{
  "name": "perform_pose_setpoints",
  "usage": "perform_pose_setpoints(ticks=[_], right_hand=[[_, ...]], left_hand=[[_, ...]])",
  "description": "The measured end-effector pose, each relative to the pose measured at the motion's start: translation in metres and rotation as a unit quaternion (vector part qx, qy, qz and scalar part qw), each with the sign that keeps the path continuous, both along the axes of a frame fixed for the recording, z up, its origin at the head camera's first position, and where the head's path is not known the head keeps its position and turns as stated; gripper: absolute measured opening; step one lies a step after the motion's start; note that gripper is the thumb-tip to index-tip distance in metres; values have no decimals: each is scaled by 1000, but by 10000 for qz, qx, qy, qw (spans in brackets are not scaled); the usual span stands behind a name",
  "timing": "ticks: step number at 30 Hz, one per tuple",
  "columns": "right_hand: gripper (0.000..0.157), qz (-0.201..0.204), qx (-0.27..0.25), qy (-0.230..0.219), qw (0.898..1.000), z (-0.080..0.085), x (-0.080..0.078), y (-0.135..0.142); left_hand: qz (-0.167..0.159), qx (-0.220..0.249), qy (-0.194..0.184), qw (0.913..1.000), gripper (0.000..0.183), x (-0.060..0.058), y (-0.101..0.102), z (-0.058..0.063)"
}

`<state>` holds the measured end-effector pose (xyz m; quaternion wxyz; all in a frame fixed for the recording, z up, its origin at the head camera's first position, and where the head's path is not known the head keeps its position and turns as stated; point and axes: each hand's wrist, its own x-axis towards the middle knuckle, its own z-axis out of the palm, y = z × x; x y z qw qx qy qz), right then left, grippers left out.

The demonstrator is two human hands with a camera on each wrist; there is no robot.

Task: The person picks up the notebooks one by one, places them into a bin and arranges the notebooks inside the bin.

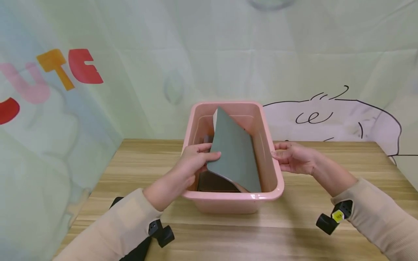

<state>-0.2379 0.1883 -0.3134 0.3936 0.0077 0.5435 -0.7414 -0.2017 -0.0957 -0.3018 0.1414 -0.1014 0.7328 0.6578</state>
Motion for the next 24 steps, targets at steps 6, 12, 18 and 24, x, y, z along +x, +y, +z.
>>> perform_pose_setpoints(ticks=[6, 12, 18, 24], right_hand=[[26, -25, 13, -1, 10000, 1, 0, -1], [27, -22, -4, -6, 10000, 1, 1, 0], [26, 9, -24, -13, 10000, 0, 1, 1], [24, -3, -52, -18, 10000, 0, 1, 1]], left_hand=[[-171, -249, -1, 9995, 52, 3, -3, 3], [-430, -88, -97, 9990, 53, 4, -6, 5], [-614, 74, -141, 9980, 55, 4, -7, 4], [-671, 135, -143, 9976, 51, 5, -9, 5]])
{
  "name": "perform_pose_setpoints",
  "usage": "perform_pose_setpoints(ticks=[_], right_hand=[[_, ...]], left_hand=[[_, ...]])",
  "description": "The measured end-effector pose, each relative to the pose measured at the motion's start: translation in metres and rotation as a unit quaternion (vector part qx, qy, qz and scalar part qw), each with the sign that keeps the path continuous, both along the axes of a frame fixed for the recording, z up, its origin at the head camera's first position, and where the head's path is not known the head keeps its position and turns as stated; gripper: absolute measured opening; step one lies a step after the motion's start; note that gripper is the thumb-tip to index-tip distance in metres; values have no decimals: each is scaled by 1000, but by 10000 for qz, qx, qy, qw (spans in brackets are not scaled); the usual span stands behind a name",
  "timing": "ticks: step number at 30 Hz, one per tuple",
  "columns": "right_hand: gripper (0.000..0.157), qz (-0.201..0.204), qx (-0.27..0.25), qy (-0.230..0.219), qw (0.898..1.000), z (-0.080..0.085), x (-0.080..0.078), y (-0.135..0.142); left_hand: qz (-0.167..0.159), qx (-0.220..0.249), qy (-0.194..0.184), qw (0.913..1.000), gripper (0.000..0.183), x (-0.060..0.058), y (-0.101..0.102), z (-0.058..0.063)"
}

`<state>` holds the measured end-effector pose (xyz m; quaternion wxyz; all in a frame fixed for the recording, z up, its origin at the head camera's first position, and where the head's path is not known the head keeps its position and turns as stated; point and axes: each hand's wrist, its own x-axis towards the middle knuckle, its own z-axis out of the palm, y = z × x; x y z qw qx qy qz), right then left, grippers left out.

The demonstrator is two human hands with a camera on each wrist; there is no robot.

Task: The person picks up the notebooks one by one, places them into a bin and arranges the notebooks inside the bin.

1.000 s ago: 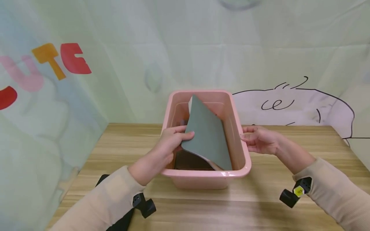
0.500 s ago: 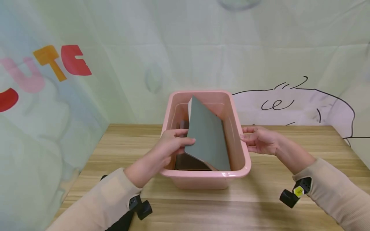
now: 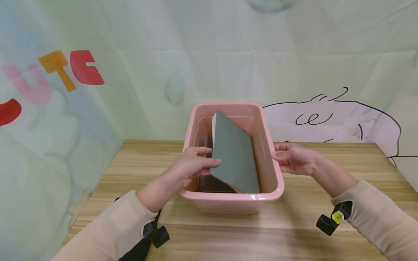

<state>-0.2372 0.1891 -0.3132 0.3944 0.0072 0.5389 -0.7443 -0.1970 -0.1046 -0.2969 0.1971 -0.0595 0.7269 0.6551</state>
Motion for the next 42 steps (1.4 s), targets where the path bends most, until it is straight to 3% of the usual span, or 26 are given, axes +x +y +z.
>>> perform_pose_setpoints(ticks=[7, 11, 20, 26, 34, 42], right_hand=[[26, -15, -26, -7, 10000, 1, 0, 1], [31, -33, -12, -17, 10000, 1, -1, 1], [27, -24, -32, 23, 10000, -1, 1, 2], [23, -28, -58, -10, 10000, -2, 2, 2], [20, -36, -5, 42, 10000, -2, 3, 1], [23, 32, -9, 31, 10000, -1, 1, 0]], left_hand=[[-283, -203, 62, 9994, 50, 3, -2, -2], [-307, -158, 319, 9989, 46, 4, -6, 1], [-344, 638, 930, 9930, 40, -1, -32, 29], [-606, 368, 1049, 9920, 41, 1, -48, 37], [-816, -125, 1191, 9894, 48, 4, -68, 38], [-1025, -466, 1403, 9837, 49, 12, -97, 31]])
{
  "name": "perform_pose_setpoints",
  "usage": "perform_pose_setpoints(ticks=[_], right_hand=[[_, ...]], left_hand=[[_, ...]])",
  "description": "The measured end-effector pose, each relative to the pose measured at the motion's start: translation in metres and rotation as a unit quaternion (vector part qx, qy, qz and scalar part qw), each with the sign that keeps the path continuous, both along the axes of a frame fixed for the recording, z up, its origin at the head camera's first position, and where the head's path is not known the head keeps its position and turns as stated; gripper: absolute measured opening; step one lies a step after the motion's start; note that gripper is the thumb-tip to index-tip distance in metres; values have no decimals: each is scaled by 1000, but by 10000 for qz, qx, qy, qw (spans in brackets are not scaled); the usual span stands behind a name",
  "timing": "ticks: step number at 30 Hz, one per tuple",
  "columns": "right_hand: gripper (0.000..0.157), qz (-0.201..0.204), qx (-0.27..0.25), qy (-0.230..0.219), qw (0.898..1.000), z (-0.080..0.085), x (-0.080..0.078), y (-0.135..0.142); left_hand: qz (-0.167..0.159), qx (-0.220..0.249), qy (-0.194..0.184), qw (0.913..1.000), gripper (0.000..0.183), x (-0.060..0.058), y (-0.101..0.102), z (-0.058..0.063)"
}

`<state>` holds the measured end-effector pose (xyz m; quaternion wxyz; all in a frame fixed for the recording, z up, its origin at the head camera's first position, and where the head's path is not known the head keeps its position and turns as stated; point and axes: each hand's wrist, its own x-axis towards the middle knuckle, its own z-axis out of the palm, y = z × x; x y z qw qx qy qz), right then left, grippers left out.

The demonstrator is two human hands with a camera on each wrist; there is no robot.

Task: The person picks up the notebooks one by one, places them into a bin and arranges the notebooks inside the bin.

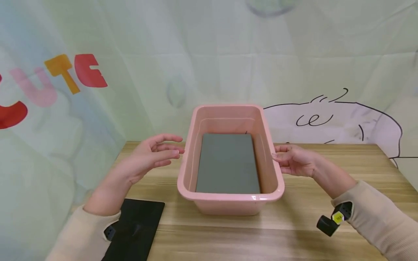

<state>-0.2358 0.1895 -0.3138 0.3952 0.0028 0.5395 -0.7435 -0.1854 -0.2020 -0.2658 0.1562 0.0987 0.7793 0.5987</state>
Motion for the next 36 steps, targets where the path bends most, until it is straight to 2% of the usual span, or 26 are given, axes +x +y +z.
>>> perform_pose_setpoints(ticks=[3, 7, 10, 12, 20, 26, 36], right_hand=[[29, -29, -1, 12, 10000, 0, 0, 0], [33, -36, -9, -3, 10000, -1, 0, -1], [30, 10, -23, -21, 10000, -1, 0, -1], [29, 12, -23, -40, 10000, -1, 1, 0], [29, 14, -49, -24, 10000, 0, 1, -1], [27, -78, 16, -67, 9999, 0, 1, 0], [27, -102, 11, -32, 9999, 0, 1, -1]], left_hand=[[-188, -102, 119, 9997, 47, 3, -12, -4], [-637, -129, 227, 9976, 43, 10, -28, -13], [-905, -139, 121, 9957, 39, 16, -41, -22], [-972, -188, 63, 9951, 37, 20, -49, -28], [-591, -368, 268, 9972, 33, 33, -85, -49], [-635, -401, 233, 9969, 28, 40, -103, -60], [-684, -411, -44, 9968, 34, 49, -125, -76]])
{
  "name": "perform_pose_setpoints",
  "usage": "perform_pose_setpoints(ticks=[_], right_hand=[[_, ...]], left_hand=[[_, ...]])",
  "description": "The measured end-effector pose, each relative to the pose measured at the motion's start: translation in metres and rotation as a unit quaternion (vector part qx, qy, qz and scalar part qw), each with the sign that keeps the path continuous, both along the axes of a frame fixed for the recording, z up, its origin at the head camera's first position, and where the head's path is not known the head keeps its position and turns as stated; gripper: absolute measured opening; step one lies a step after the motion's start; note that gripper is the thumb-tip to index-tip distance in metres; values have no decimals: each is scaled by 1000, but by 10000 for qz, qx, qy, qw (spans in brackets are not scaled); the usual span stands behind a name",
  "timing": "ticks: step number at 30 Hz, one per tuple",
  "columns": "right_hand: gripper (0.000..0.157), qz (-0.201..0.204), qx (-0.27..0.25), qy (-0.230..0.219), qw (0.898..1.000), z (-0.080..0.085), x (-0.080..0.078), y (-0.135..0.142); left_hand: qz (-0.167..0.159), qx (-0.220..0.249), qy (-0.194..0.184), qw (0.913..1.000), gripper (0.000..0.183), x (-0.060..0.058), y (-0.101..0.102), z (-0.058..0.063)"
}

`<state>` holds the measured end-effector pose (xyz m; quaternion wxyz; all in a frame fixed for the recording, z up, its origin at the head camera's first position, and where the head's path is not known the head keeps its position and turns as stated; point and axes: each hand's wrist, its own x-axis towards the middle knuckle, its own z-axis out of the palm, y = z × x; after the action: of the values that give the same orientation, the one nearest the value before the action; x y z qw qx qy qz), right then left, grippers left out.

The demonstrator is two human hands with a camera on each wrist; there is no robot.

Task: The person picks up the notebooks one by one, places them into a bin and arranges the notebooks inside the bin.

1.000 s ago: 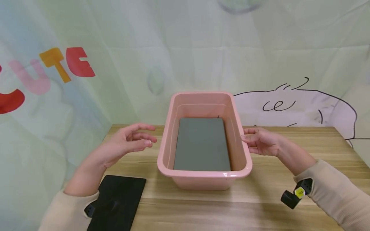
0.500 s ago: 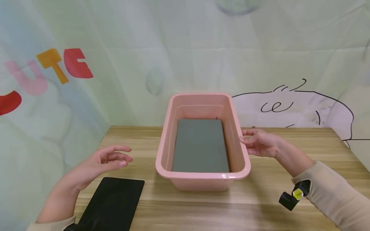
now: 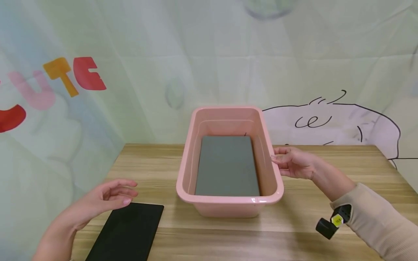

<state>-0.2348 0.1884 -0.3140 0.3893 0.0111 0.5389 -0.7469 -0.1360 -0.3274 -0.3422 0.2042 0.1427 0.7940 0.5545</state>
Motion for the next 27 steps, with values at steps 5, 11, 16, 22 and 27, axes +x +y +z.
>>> perform_pose_setpoints(ticks=[5, 11, 16, 22, 27], right_hand=[[27, 58, -59, -25, 10000, 0, 0, 1], [26, 59, -81, -39, 9999, 0, -1, 1], [29, -16, -27, -34, 10000, 1, 0, 0], [31, -54, 9, -51, 10000, 3, -1, 0], [33, -48, 44, -112, 9999, 2, -1, 0]], left_hand=[[40, -3, -95, 9999, 37, 1, -10, -7], [200, -306, -311, 9988, 36, 0, -17, -18], [290, -378, -418, 9980, 35, -3, -23, -28], [762, -434, -404, 9953, 30, -7, -35, -31], [1059, -1058, -362, 9881, 48, -3, -40, -36]])
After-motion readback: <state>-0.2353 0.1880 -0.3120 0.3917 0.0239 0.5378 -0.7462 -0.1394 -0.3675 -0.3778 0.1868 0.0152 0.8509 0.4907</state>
